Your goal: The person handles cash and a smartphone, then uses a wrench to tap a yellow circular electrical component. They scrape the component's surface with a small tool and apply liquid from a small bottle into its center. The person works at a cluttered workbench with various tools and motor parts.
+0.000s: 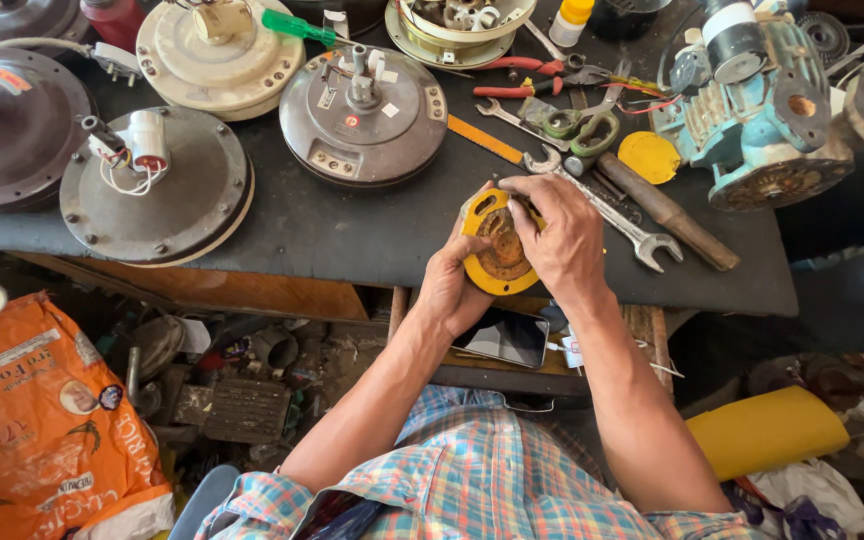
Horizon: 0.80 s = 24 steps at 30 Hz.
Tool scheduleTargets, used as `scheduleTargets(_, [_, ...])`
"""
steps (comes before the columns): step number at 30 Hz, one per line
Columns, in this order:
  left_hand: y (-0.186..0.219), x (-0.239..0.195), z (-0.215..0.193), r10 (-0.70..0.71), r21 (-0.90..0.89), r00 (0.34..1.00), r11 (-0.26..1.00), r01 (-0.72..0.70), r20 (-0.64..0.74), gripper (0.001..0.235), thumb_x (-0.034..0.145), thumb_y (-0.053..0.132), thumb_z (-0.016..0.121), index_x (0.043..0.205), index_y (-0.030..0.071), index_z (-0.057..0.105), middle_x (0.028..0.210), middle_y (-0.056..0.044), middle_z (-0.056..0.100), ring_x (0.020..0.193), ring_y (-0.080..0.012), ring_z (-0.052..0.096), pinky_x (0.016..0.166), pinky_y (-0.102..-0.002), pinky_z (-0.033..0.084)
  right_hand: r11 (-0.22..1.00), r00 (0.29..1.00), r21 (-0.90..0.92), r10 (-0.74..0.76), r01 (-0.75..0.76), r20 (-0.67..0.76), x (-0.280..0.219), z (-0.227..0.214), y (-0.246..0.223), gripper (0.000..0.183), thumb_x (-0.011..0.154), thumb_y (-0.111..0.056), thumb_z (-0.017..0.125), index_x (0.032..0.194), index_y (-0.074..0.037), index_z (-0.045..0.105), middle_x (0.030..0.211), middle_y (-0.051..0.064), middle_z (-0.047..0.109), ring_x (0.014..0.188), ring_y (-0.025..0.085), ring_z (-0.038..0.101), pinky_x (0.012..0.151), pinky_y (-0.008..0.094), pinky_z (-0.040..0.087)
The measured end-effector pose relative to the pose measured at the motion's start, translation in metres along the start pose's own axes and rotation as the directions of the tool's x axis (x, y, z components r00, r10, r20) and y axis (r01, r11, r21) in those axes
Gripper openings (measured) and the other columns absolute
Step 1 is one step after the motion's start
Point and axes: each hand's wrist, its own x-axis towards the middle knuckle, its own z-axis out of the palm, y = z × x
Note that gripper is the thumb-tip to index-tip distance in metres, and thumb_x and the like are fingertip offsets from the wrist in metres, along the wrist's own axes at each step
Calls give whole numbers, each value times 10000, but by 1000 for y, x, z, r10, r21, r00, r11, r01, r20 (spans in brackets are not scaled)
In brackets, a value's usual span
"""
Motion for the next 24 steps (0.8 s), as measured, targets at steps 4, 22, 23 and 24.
scheduleTargets(4, [1,-1,1,-17,-7,1000,1000,17,4,757,875,8,484,1596,209,368,1529,-98,489,1405,-284,488,1187,-502,383,984,992,129,120,-123,29,-3,2,1,313,906,15,763,1203,-47,685,1021,75,721,934,197,732,815,322,604])
scheduleTargets(22, [0,0,-5,-5,-26,998,1000,6,61,733,911,17,480,1609,193,346,1560,-127,462,1433,-316,468,1209,-512,373,972,973,78,217,-223,79,0,0,-3,363,866,-28,839,1194,-39,682,983,122,671,876,272,697,770,377,554])
scheduleTargets(23, [-1,2,-8,0,-33,998,999,2,71,733,913,13,483,1612,187,345,1563,-127,461,1438,-316,466,1216,-511,372,973,972,66,217,-223,92,1,1,0,332,886,-33,839,1180,-48,688,988,112,675,880,270,703,772,383,553])
scheduleTargets(24, [-3,3,-11,5,-39,997,999,-2,80,733,916,10,486,1615,180,345,1566,-127,459,1443,-316,463,1223,-510,371,973,971,54,216,-223,105,-1,1,3,301,906,-37,840,1167,-57,693,993,103,680,884,268,708,775,388,553])
